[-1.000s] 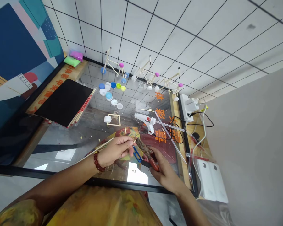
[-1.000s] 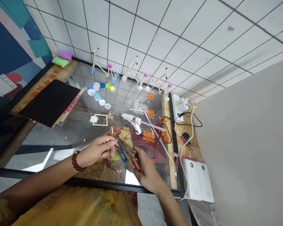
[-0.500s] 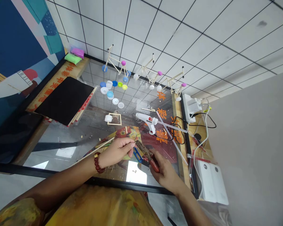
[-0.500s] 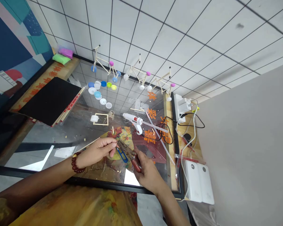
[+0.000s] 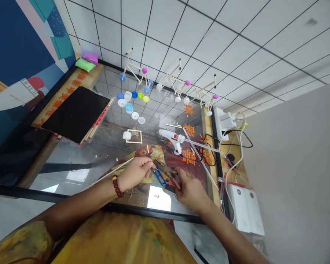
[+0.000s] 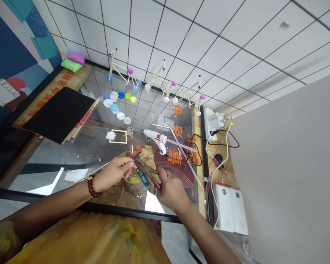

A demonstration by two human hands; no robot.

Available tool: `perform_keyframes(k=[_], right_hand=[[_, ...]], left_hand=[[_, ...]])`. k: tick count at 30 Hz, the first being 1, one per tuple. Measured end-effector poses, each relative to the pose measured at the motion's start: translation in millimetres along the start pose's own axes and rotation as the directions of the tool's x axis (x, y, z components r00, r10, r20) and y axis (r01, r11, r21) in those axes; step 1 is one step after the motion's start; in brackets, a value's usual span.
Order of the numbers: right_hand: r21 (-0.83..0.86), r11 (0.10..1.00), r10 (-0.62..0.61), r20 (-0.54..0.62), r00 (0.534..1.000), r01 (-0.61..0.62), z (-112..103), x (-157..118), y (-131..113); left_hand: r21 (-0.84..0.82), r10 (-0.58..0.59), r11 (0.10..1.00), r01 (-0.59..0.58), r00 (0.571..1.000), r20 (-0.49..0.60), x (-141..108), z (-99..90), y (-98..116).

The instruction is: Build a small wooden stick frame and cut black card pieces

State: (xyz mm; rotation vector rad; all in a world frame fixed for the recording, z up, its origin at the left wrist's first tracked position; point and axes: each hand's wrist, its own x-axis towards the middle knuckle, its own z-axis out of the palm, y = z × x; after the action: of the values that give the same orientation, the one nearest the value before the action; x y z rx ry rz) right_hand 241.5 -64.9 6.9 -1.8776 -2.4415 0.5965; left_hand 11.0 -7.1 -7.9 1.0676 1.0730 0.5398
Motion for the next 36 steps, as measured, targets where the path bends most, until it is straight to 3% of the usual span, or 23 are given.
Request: perform_keyframes(k=[4, 6, 9, 12, 14, 15, 18, 20, 22, 27, 36], right_hand=[[-0.251, 0.968, -0.018, -0.116, 0.993, -0.012, -3.6, -1.0, 5.2], [-0.217, 0.975, 0.004, -0.195, 0.981, -0.047, -7.3, -3.5, 1.4], [0.186, 0.982, 0.043, -0.118, 0.992, -0.020, -12.2, -11.1, -12.1], [0.639, 0.766, 0.014, 0.087, 0.996, -0.067, -13.8, -22.7, -23.6], [0.765, 0.632, 0.059, 0.114, 0.992, -0.126, -14.2, -30.5, -23.4], [0.776, 0.614, 0.101, 0.106, 0.989, -0.145, -14.6, -34.0, -20.6], [0.598, 0.779, 0.213, 0.035, 0.977, -0.191, -17.0, -42.6, -4.1], [0.377, 0.903, 0.228, -0.017, 0.973, -0.205, -17.0, -47.6, 9.3], [0.189, 0.961, 0.219, -0.077, 0.973, -0.202, -13.5, -52.6, 21.1], [0.028, 0.983, 0.185, -0.150, 0.971, -0.183, 4.6, -61.4, 42.2], [0.104, 0.981, 0.183, -0.260, 0.948, -0.161, 21.7, -52.7, 76.5]], left_hand=[[-0.295, -0.168, 0.939, 0.179, 0.984, 0.064, -2.8, 6.0, 2.5], [-0.413, -0.139, 0.894, 0.173, 0.984, 0.109, -4.8, 7.7, 6.0], [-0.432, 0.043, 0.902, 0.002, 0.994, 0.096, -7.3, 7.7, 10.5], [-0.409, 0.177, 0.904, -0.123, 0.979, 0.098, -8.9, 5.3, 11.3], [-0.475, 0.185, 0.873, -0.112, 0.977, 0.110, -9.1, 3.3, 9.9], [-0.518, 0.177, 0.850, -0.094, 0.978, 0.113, -9.0, 2.3, 9.0], [-0.611, 0.142, 0.791, -0.030, 0.980, 0.136, -8.0, 0.0, 6.9], [-0.638, 0.126, 0.770, -0.001, 0.981, 0.150, -7.2, -0.7, 6.6], [-0.652, 0.111, 0.758, 0.018, 0.981, 0.157, -6.2, -0.6, 6.8], [-0.716, 0.058, 0.694, 0.073, 0.986, 0.156, -2.5, -0.9, 5.6], [-0.822, -0.030, 0.545, 0.164, 0.984, 0.177, 10.6, -15.3, 16.1]])
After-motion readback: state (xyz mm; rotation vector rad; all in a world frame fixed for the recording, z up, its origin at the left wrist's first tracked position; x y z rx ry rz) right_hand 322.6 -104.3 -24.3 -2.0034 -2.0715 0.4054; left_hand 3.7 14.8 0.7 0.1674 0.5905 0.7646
